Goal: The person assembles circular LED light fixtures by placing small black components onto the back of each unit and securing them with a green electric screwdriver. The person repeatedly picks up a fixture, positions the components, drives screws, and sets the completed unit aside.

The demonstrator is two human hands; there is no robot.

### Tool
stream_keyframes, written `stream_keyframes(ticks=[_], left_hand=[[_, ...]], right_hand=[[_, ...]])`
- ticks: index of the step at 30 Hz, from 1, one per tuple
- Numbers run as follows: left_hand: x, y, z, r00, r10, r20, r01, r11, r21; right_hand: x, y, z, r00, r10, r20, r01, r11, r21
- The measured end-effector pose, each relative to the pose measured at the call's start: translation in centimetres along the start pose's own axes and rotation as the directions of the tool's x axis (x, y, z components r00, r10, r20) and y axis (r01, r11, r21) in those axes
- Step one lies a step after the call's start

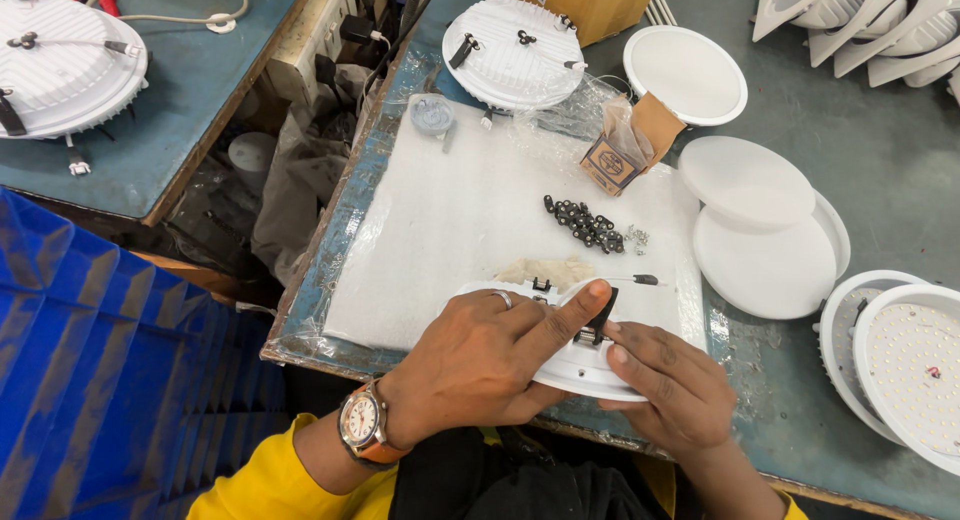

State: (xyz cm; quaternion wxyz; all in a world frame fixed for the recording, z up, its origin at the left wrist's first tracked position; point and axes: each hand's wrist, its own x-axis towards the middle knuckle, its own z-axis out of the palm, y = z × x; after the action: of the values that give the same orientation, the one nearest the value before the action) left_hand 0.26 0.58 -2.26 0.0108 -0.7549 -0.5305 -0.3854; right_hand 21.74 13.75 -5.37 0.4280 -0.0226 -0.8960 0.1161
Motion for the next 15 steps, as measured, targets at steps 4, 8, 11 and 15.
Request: stream_keyframes(ticks=[4,8,11,15], left_hand=[[0.23,0.05,-0.12,1.0,0.015,-0.001,-0.015,1.0,-0.016],[0.47,0.1,-0.13,1.0,0.021,0.019,-0.021,1.0,-0.01],[0.41,0.14,-0.14,0.999,0.005,0.046,-0.004,1.0,-0.015],[0.39,0.32,-0.15,1.0,-0.002,-0.016,0.002,1.0,-0.016]], right_hand=[[0.06,-0.05,0.43,0.999,-0.017,-0.051,0.017,1.0,0.0],[-0.01,0.05,0.51,0.997,-0.022,-0.073,0.021,1.0,-0.018],[0.04,-0.42,0.73,0.997,-0.008,-0.077,0.005,0.999,-0.04],[0.09,-0.58,0.02,0.999,0.019,-0.045,-0.019,1.0,0.0]])
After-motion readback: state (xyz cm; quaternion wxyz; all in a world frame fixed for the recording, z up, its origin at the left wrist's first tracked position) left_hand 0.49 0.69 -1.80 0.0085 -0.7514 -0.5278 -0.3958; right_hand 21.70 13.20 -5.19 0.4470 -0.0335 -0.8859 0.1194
